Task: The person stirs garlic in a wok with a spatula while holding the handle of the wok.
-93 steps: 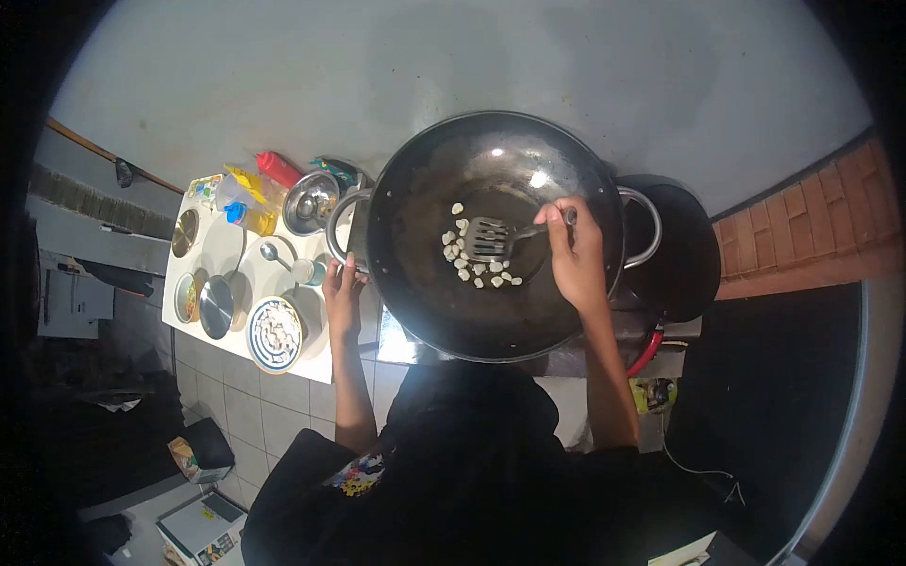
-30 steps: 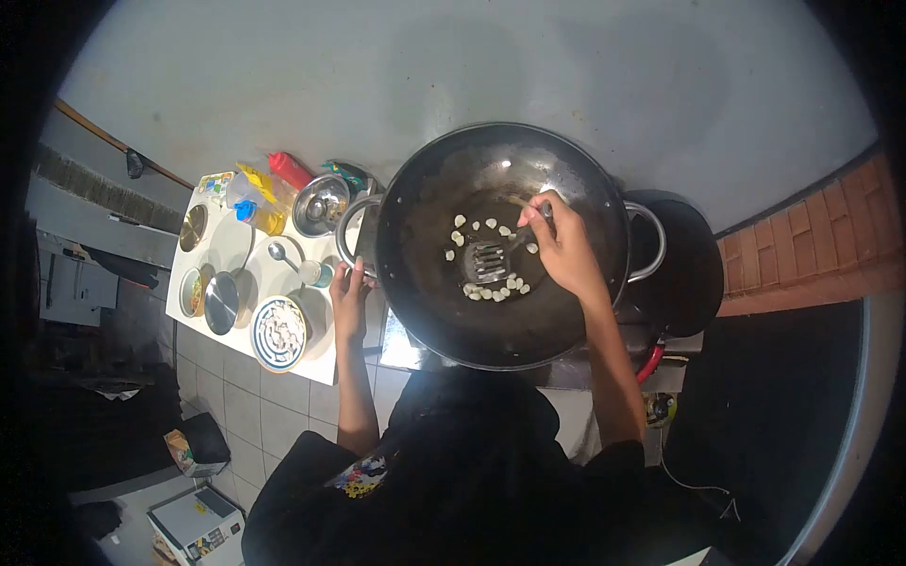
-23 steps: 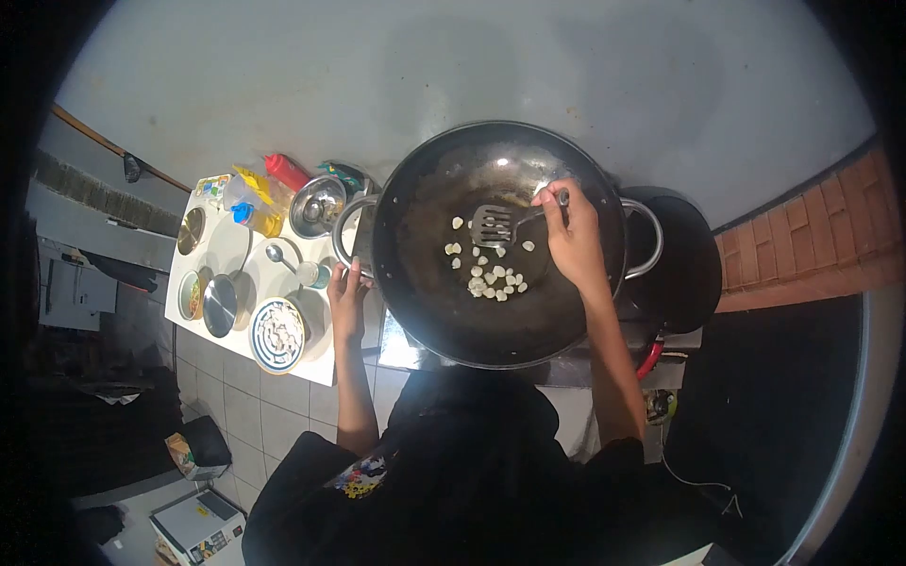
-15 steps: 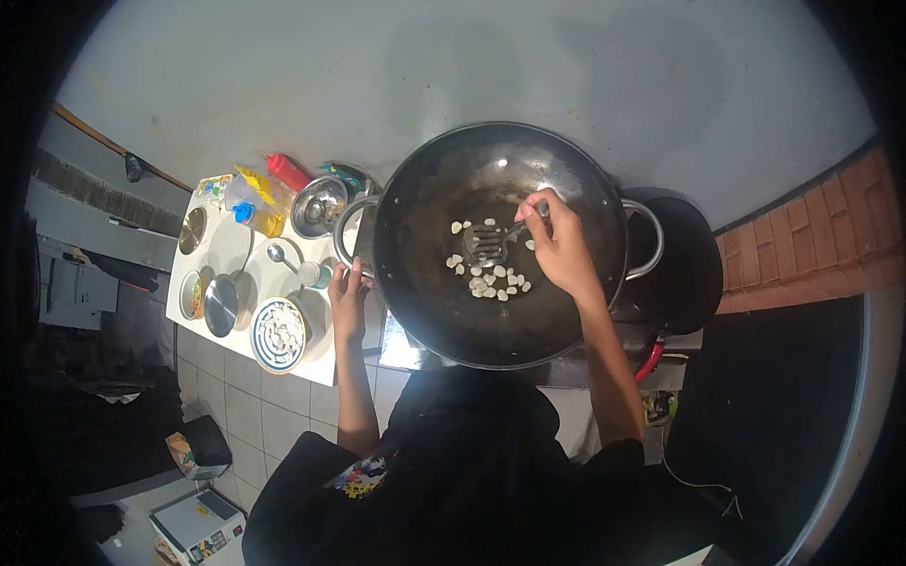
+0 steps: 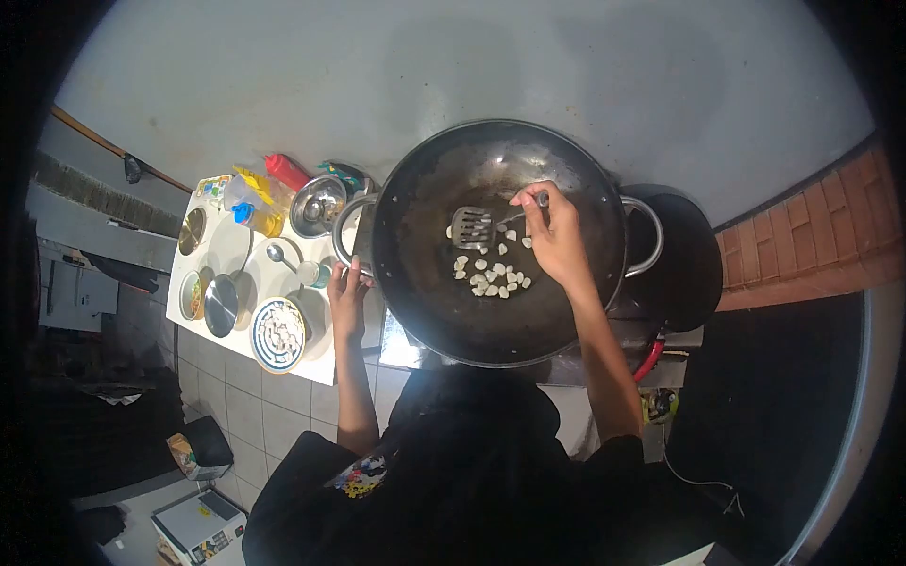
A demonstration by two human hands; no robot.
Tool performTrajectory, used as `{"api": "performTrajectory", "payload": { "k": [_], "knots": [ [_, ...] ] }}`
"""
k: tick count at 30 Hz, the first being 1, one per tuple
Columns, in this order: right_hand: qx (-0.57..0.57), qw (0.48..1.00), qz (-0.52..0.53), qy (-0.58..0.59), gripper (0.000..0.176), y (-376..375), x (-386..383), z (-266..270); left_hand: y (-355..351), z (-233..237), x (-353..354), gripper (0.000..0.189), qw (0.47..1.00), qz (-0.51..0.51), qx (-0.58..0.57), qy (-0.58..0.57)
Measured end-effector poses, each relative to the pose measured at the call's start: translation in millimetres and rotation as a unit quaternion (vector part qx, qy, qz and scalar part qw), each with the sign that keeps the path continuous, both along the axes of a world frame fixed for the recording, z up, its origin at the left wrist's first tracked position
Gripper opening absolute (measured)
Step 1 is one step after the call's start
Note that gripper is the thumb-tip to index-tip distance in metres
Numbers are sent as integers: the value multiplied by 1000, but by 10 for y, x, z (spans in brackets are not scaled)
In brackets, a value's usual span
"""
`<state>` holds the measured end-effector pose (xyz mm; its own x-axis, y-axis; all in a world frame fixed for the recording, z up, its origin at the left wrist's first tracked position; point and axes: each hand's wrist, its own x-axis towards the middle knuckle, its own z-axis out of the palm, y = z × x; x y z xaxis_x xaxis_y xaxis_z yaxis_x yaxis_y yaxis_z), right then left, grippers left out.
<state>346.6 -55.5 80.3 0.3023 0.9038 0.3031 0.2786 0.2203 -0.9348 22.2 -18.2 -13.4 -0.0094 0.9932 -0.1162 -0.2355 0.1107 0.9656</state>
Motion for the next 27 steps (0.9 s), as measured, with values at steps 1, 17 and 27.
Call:
{"api": "performTrajectory", "payload": {
  "k": [1,17,27],
  "knots": [
    [-12,1000,19,7,10,0,-2,-15,0,-6,-4,21,1000,-2,3,0],
    [-24,999,12,-47,12,-100,191,40,-14,77,81,20,1000,28,-5,6],
    [10,992,-121,-30,13,-80,532,90,-22,90,75,19,1000,21,-11,-5]
  ]
}}
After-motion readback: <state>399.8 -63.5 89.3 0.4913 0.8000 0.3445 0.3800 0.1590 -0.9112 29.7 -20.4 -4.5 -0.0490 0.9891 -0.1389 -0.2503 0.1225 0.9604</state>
